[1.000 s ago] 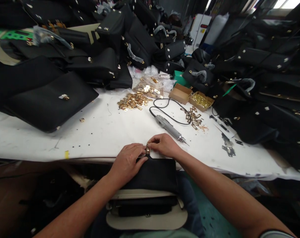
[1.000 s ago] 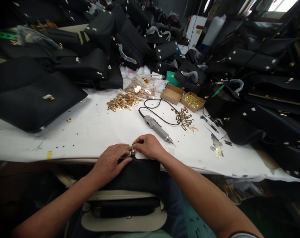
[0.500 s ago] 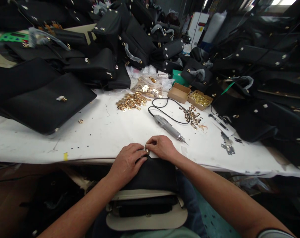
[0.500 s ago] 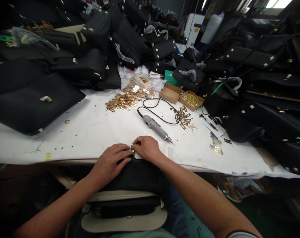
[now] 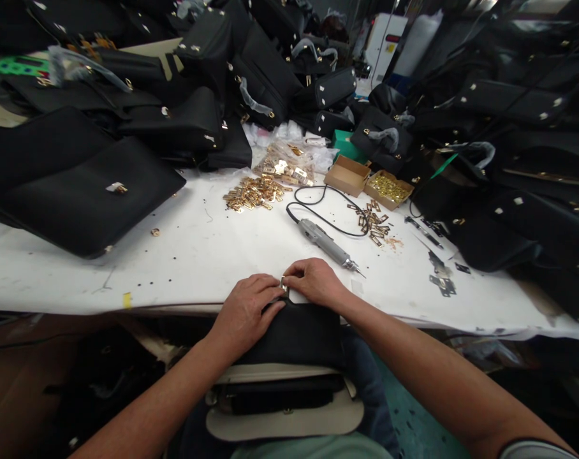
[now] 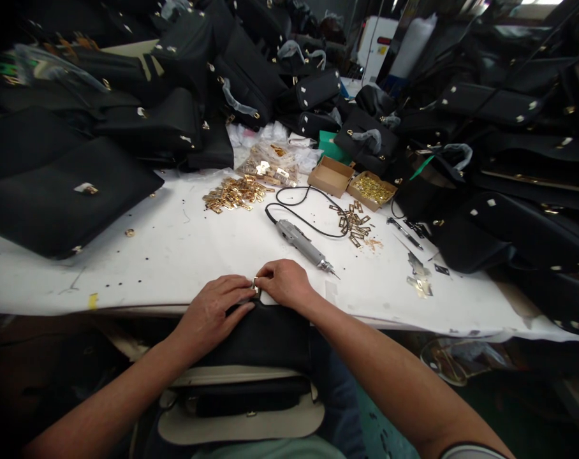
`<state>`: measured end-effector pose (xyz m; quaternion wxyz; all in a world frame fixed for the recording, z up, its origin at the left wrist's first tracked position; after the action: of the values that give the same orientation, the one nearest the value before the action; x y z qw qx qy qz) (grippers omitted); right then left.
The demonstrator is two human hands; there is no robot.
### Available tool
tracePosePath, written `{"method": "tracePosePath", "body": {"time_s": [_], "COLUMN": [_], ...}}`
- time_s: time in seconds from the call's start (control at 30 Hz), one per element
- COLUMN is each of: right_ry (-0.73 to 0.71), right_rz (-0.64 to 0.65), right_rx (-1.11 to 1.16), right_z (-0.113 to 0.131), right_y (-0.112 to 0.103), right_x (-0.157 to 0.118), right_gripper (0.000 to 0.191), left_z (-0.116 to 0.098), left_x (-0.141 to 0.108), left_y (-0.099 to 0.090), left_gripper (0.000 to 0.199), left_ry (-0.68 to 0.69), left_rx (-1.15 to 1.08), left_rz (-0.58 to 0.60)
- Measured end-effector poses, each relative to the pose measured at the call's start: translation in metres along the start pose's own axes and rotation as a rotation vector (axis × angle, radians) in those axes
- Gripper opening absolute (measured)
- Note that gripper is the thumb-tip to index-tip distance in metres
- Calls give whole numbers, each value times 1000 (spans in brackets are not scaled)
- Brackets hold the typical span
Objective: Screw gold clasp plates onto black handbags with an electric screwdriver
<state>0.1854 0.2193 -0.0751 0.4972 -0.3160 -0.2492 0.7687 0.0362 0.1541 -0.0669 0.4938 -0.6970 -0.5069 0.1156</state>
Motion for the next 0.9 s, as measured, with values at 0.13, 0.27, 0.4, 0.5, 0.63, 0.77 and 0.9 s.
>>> {"method": "tracePosePath", "body": {"time_s": [0.13,0.27,0.4,0.5,0.63,0.77,0.9], "right_ry": [-11,-2,24,39,50,42,19], "right_rz": [9,16,17,18,23,25,13], "right_rx": [11,-13,-12,9,48,60,41], "right_z": [0,0,0,-2,-4,-4,-3], "right_y": [0,-1,-1,-1,-1,-1,-1], "right_x": [1,2,3,3,4,4,2], "right_gripper": [13,14,13,13,14,15,15], "left_z": [-1,0,2,2,2,3,2], "left_x": [-1,-1,-2,-2,-3,-3,-3], "left_y": [1,1,1,2,3,3,2], "left_gripper": [18,20,22,21,21,20,19], "left_ry": [12,10,0,7,15,10,9], "left_rx": [3,-4,-15,-6,0,-6,-7], "left_rz": [0,-12,-25,-24,-31,-28,-34]}}
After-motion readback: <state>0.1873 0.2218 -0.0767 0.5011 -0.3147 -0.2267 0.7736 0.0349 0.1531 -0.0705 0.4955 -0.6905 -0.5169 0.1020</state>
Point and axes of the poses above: each hand's wrist, its own x-axis towards the middle knuckle, its own y-axis out of the palm, z = x × y, the point moved 6 cm from there along x, towards the middle knuckle, and after that the axes turned 3 degrees about -z, right-handed, at the moved point
